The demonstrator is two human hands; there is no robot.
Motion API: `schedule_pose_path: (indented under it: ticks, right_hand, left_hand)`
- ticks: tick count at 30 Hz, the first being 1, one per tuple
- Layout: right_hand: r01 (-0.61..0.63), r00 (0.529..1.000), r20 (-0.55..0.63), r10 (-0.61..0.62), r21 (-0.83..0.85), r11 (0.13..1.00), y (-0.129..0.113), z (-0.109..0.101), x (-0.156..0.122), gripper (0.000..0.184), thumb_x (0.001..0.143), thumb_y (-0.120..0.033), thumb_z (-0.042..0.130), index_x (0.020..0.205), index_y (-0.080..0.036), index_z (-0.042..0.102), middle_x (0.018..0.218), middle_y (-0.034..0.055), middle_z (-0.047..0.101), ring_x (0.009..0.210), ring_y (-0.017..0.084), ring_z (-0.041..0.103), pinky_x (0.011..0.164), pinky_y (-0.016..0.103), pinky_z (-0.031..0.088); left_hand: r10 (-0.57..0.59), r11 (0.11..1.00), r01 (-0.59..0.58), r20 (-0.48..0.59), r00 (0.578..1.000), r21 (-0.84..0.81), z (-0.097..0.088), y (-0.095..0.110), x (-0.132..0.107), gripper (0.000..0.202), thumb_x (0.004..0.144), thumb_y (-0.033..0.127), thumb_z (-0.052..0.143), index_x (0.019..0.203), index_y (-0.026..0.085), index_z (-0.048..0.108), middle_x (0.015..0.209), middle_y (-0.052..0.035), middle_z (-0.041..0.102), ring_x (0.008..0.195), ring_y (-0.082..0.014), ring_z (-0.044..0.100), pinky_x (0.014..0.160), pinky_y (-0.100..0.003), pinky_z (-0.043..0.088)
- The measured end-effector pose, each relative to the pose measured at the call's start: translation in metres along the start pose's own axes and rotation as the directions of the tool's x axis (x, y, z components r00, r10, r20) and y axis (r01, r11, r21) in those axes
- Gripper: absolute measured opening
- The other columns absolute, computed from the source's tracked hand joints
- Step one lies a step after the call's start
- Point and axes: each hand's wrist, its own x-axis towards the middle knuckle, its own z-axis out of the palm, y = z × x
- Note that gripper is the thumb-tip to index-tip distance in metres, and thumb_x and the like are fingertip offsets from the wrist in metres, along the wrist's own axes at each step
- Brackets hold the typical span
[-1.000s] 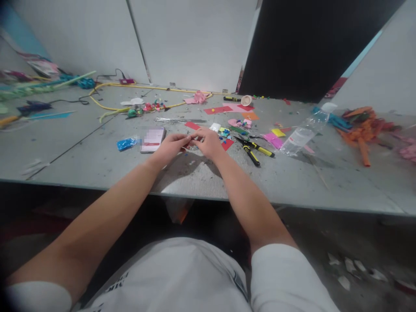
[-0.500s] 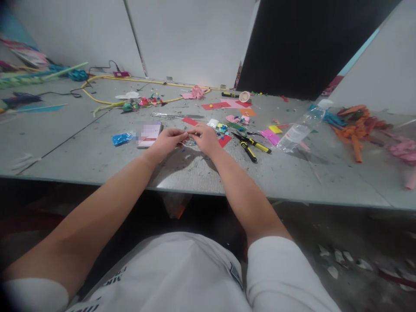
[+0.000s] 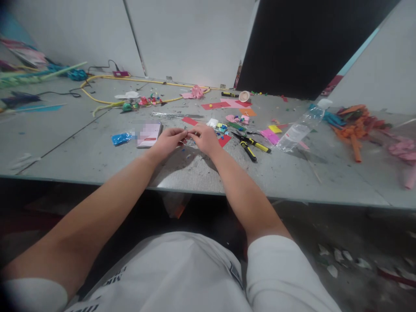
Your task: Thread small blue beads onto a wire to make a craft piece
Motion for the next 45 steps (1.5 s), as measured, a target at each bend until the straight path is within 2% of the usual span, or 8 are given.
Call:
schedule_pose_path:
  ticks: [5, 10, 13, 22, 28, 33, 39, 45]
  right_hand:
    - [-0.034, 0.999, -0.034, 0.032, -0.047, 0.998, 0.003, 0.004, 0.001, 0.014, 0.093, -0.021, 0.071, 0.079, -0.022, 0.070, 0.085, 0.0049, 0.070, 0.087, 0.022, 0.062, 0.086, 0.036, 0.048]
    - [-0.176, 0.948, -0.256, 0.190, 0.075, 0.981, 0.009, 0.004, 0.003, 0.015, 0.103, -0.031, 0.056, 0.090, -0.024, 0.058, 0.086, 0.0035, 0.068, 0.084, 0.020, 0.064, 0.084, 0.035, 0.049]
    - [-0.231, 0.930, -0.261, 0.258, 0.128, 0.964, 0.012, 0.002, 0.003, 0.026, 0.108, -0.044, 0.051, 0.091, -0.025, 0.056, 0.081, 0.0020, 0.065, 0.080, 0.019, 0.063, 0.079, 0.034, 0.049]
    - [-0.256, 0.963, -0.048, 0.264, 0.128, 0.958, 0.012, 0.006, 0.004, 0.016, 0.096, -0.032, 0.065, 0.085, -0.025, 0.056, 0.078, 0.0009, 0.065, 0.073, 0.018, 0.059, 0.073, 0.034, 0.049]
    - [-0.232, 0.967, 0.116, 0.225, 0.044, 0.972, 0.008, 0.005, 0.000, 0.035, 0.101, -0.044, 0.060, 0.073, -0.024, 0.053, 0.067, 0.0009, 0.063, 0.073, 0.019, 0.059, 0.068, 0.032, 0.045]
    - [-0.266, 0.961, 0.104, 0.257, 0.082, 0.960, 0.013, 0.006, 0.001, 0.014, 0.095, -0.027, 0.066, 0.082, -0.023, 0.063, 0.077, 0.0019, 0.072, 0.075, 0.019, 0.066, 0.073, 0.033, 0.050]
    - [-0.350, 0.919, 0.245, 0.308, 0.153, 0.924, 0.009, 0.002, 0.000, 0.017, 0.082, -0.019, 0.081, 0.073, -0.022, 0.067, 0.066, 0.0010, 0.070, 0.067, 0.018, 0.067, 0.066, 0.032, 0.050]
    - [-0.332, 0.795, 0.558, 0.239, 0.070, 0.941, -0.006, -0.005, -0.006, 0.012, 0.074, -0.016, 0.087, 0.070, -0.022, 0.078, 0.067, 0.0009, 0.075, 0.065, 0.018, 0.068, 0.065, 0.031, 0.048]
  left_hand:
    - [0.065, 0.989, -0.059, -0.043, 0.997, 0.138, 0.002, -0.003, 0.003, 0.027, 0.098, 0.033, 0.066, 0.075, 0.017, 0.069, 0.068, -0.0014, 0.061, 0.064, -0.0136, 0.052, 0.063, -0.028, 0.040]
    - [0.018, 0.999, -0.010, -0.158, 0.987, 0.053, 0.001, -0.006, 0.010, 0.017, 0.094, 0.028, 0.067, 0.082, 0.017, 0.070, 0.075, -0.0017, 0.066, 0.064, -0.0120, 0.054, 0.065, -0.026, 0.044]
    - [-0.001, 1.000, 0.006, -0.199, 0.980, 0.024, -0.001, -0.007, 0.013, 0.019, 0.097, 0.031, 0.066, 0.083, 0.018, 0.070, 0.077, -0.0030, 0.068, 0.064, -0.0121, 0.055, 0.064, -0.026, 0.045]
    - [0.061, 0.968, 0.000, -0.236, 0.970, 0.249, -0.013, -0.006, 0.012, 0.030, 0.102, 0.034, 0.062, 0.077, 0.018, 0.066, 0.073, -0.0037, 0.069, 0.065, -0.0148, 0.056, 0.067, -0.029, 0.046]
    - [0.083, 0.891, -0.043, -0.069, 0.994, 0.451, -0.014, -0.006, 0.010, 0.043, 0.103, 0.040, 0.060, 0.065, 0.021, 0.063, 0.058, -0.0012, 0.059, 0.064, -0.0177, 0.054, 0.066, -0.031, 0.043]
    - [0.073, 0.892, -0.033, -0.071, 0.995, 0.450, -0.015, -0.010, 0.014, 0.033, 0.099, 0.032, 0.063, 0.068, 0.020, 0.066, 0.059, -0.0013, 0.060, 0.063, -0.0184, 0.056, 0.068, -0.032, 0.045]
    - [0.101, 0.809, -0.082, 0.001, 0.995, 0.582, -0.028, -0.010, 0.012, 0.014, 0.088, 0.018, 0.067, 0.087, 0.018, 0.080, 0.084, -0.0085, 0.079, 0.075, -0.0226, 0.068, 0.079, -0.035, 0.051]
    - [0.068, 0.664, -0.186, 0.189, 0.980, 0.724, -0.036, -0.011, 0.006, 0.015, 0.085, 0.023, 0.071, 0.086, 0.023, 0.086, 0.090, -0.0103, 0.082, 0.083, -0.0271, 0.071, 0.084, -0.037, 0.052]
